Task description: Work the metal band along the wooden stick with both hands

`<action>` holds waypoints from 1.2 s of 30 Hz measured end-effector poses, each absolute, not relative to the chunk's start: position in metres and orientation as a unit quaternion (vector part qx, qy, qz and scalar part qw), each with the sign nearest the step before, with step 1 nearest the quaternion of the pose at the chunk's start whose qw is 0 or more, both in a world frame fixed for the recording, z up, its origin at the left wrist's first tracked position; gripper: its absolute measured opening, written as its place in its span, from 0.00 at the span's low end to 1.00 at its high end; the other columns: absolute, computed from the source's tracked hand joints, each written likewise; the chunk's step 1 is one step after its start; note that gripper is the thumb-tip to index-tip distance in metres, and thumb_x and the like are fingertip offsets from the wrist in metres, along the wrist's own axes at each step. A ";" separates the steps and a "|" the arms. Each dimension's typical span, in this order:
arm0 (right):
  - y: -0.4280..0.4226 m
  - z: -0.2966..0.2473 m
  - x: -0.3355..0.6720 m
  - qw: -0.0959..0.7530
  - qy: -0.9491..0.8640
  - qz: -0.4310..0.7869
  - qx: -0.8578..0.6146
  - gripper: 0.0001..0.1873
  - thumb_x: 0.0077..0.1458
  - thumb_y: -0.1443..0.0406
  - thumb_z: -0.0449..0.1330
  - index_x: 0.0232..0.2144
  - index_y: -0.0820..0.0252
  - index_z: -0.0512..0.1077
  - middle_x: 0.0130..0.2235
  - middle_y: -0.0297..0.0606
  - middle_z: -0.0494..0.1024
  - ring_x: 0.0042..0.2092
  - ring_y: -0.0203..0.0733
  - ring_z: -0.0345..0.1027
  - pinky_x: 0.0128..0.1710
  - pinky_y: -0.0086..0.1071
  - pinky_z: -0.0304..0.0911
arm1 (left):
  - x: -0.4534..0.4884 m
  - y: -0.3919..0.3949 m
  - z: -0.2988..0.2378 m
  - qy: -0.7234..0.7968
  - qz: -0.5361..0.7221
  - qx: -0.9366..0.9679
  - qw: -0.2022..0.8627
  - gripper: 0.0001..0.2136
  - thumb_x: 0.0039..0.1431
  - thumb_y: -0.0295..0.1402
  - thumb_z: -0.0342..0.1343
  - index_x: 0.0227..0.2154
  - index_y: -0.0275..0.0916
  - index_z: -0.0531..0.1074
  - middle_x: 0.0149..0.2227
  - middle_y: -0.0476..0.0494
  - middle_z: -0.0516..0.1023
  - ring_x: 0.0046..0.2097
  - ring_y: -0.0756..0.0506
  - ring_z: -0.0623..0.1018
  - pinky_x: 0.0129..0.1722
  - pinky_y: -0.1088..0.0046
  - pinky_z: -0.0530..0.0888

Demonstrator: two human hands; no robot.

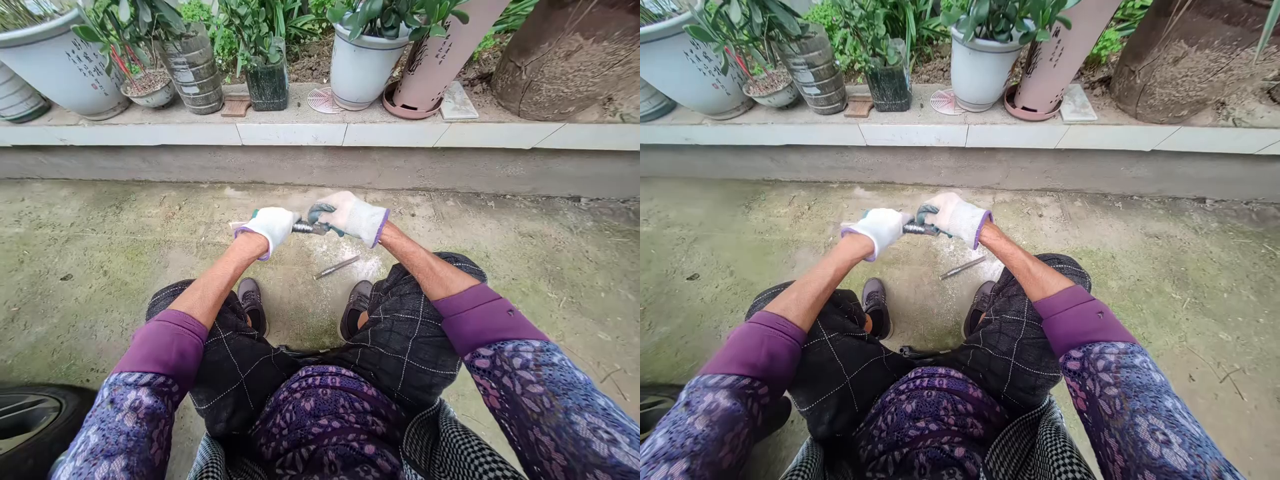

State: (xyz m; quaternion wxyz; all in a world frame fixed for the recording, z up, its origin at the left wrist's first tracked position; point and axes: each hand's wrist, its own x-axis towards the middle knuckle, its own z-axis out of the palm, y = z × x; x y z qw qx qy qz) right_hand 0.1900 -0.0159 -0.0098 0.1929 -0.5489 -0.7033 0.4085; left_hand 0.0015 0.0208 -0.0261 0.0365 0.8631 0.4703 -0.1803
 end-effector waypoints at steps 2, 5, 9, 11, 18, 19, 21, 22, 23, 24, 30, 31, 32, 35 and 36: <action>-0.008 -0.010 0.200 0.218 -0.694 0.391 -0.564 0.10 0.53 0.68 0.58 0.34 0.65 0.79 0.23 0.34 0.73 0.21 0.28 0.59 0.18 0.22 0.53 | 0.006 0.013 -0.023 0.434 -0.176 0.881 0.072 0.14 0.60 0.29 0.50 0.45 0.40 0.77 0.32 0.38 0.80 0.37 0.41 0.80 0.37 0.68 0.71; 0.000 -0.012 0.210 0.260 -0.665 0.395 -0.579 0.09 0.50 0.70 0.59 0.33 0.67 0.78 0.22 0.32 0.70 0.20 0.28 0.58 0.17 0.22 0.54 | 0.009 0.004 -0.009 0.426 -0.054 0.885 0.180 0.12 0.58 0.32 0.52 0.41 0.39 0.78 0.31 0.43 0.79 0.34 0.46 0.77 0.34 0.71 0.71; -0.002 -0.016 0.205 0.275 -0.633 0.432 -0.581 0.09 0.52 0.70 0.58 0.34 0.67 0.78 0.21 0.32 0.70 0.20 0.28 0.58 0.17 0.23 0.57 | 0.005 0.005 0.009 0.493 0.130 0.782 0.360 0.14 0.55 0.32 0.55 0.44 0.38 0.75 0.30 0.47 0.77 0.27 0.52 0.72 0.26 0.76 0.69; -0.009 -0.018 0.196 0.249 -0.649 0.440 -0.568 0.10 0.54 0.71 0.56 0.35 0.66 0.78 0.21 0.32 0.70 0.20 0.29 0.59 0.17 0.23 0.57 | 0.000 0.011 0.011 0.529 0.179 0.734 0.385 0.15 0.54 0.33 0.56 0.45 0.38 0.74 0.30 0.46 0.76 0.25 0.52 0.71 0.23 0.77 0.68; -0.028 -0.016 0.175 0.155 -0.712 0.444 -0.521 0.11 0.54 0.70 0.58 0.37 0.62 0.79 0.24 0.32 0.74 0.20 0.28 0.60 0.17 0.22 0.55 | -0.009 0.035 -0.014 0.560 -0.046 0.819 0.115 0.13 0.59 0.31 0.52 0.44 0.38 0.76 0.34 0.38 0.80 0.36 0.42 0.79 0.35 0.68 0.71; -0.026 -0.014 0.178 0.161 -0.717 0.434 -0.521 0.11 0.54 0.69 0.58 0.37 0.63 0.79 0.24 0.32 0.74 0.20 0.28 0.60 0.17 0.23 0.54 | -0.008 0.034 -0.019 0.536 -0.100 0.834 0.081 0.13 0.59 0.30 0.51 0.44 0.38 0.76 0.34 0.36 0.80 0.38 0.40 0.79 0.37 0.67 0.71; -0.020 -0.012 0.187 0.182 -0.717 0.410 -0.533 0.11 0.54 0.69 0.57 0.36 0.64 0.79 0.24 0.33 0.73 0.19 0.27 0.59 0.16 0.23 0.53 | -0.003 0.030 -0.026 0.484 -0.164 0.857 0.058 0.15 0.59 0.28 0.49 0.45 0.39 0.77 0.34 0.36 0.80 0.38 0.38 0.80 0.37 0.66 0.71; -0.016 -0.011 0.192 0.197 -0.711 0.400 -0.543 0.10 0.54 0.69 0.57 0.35 0.65 0.79 0.24 0.33 0.72 0.20 0.27 0.59 0.16 0.23 0.53 | -0.001 0.026 -0.027 0.462 -0.173 0.867 0.064 0.15 0.59 0.28 0.50 0.44 0.40 0.77 0.33 0.37 0.79 0.37 0.39 0.79 0.37 0.66 0.70; -0.012 -0.010 0.197 0.213 -0.702 0.392 -0.555 0.10 0.53 0.70 0.57 0.34 0.66 0.79 0.23 0.33 0.72 0.20 0.28 0.59 0.17 0.23 0.53 | 0.002 0.022 -0.027 0.447 -0.167 0.875 0.080 0.14 0.58 0.28 0.50 0.43 0.40 0.77 0.32 0.38 0.79 0.36 0.41 0.79 0.36 0.68 0.70; -0.008 -0.010 0.202 0.229 -0.690 0.390 -0.565 0.10 0.53 0.70 0.57 0.33 0.66 0.78 0.23 0.33 0.72 0.20 0.28 0.59 0.17 0.23 0.54 | 0.004 0.018 -0.024 0.436 -0.145 0.882 0.105 0.13 0.58 0.29 0.51 0.42 0.40 0.78 0.31 0.41 0.79 0.35 0.42 0.78 0.35 0.69 0.70; -0.004 -0.018 0.202 0.281 -0.630 0.438 -0.577 0.09 0.54 0.70 0.57 0.34 0.68 0.77 0.22 0.32 0.70 0.19 0.28 0.57 0.17 0.24 0.56 | 0.006 0.003 0.004 0.477 0.081 0.809 0.333 0.14 0.54 0.31 0.55 0.43 0.37 0.77 0.28 0.48 0.75 0.26 0.52 0.70 0.28 0.76 0.68; -0.006 -0.020 0.198 0.273 -0.632 0.441 -0.576 0.09 0.54 0.70 0.56 0.34 0.68 0.77 0.21 0.32 0.70 0.19 0.28 0.58 0.16 0.24 0.56 | 0.005 0.004 0.006 0.498 0.104 0.787 0.351 0.15 0.54 0.31 0.55 0.45 0.37 0.76 0.27 0.48 0.75 0.25 0.52 0.70 0.26 0.76 0.68; -0.008 -0.022 0.193 0.261 -0.642 0.441 -0.570 0.10 0.55 0.70 0.56 0.35 0.67 0.76 0.21 0.32 0.70 0.19 0.28 0.59 0.17 0.24 0.56 | 0.003 0.007 0.007 0.516 0.121 0.770 0.357 0.16 0.55 0.31 0.55 0.46 0.36 0.75 0.27 0.47 0.75 0.24 0.52 0.70 0.25 0.76 0.67; -0.017 -0.025 0.180 0.204 -0.695 0.438 -0.532 0.11 0.56 0.70 0.55 0.36 0.64 0.77 0.23 0.32 0.71 0.20 0.28 0.60 0.17 0.23 0.55 | -0.004 0.021 0.002 0.556 0.119 0.768 0.295 0.16 0.57 0.32 0.53 0.48 0.37 0.75 0.29 0.45 0.77 0.26 0.50 0.72 0.26 0.74 0.69; -0.019 -0.025 0.176 0.184 -0.707 0.439 -0.523 0.10 0.56 0.70 0.55 0.36 0.64 0.77 0.23 0.31 0.71 0.19 0.28 0.60 0.17 0.22 0.55 | -0.006 0.026 -0.002 0.564 0.093 0.781 0.250 0.15 0.58 0.33 0.52 0.47 0.38 0.75 0.30 0.44 0.77 0.28 0.49 0.74 0.28 0.73 0.70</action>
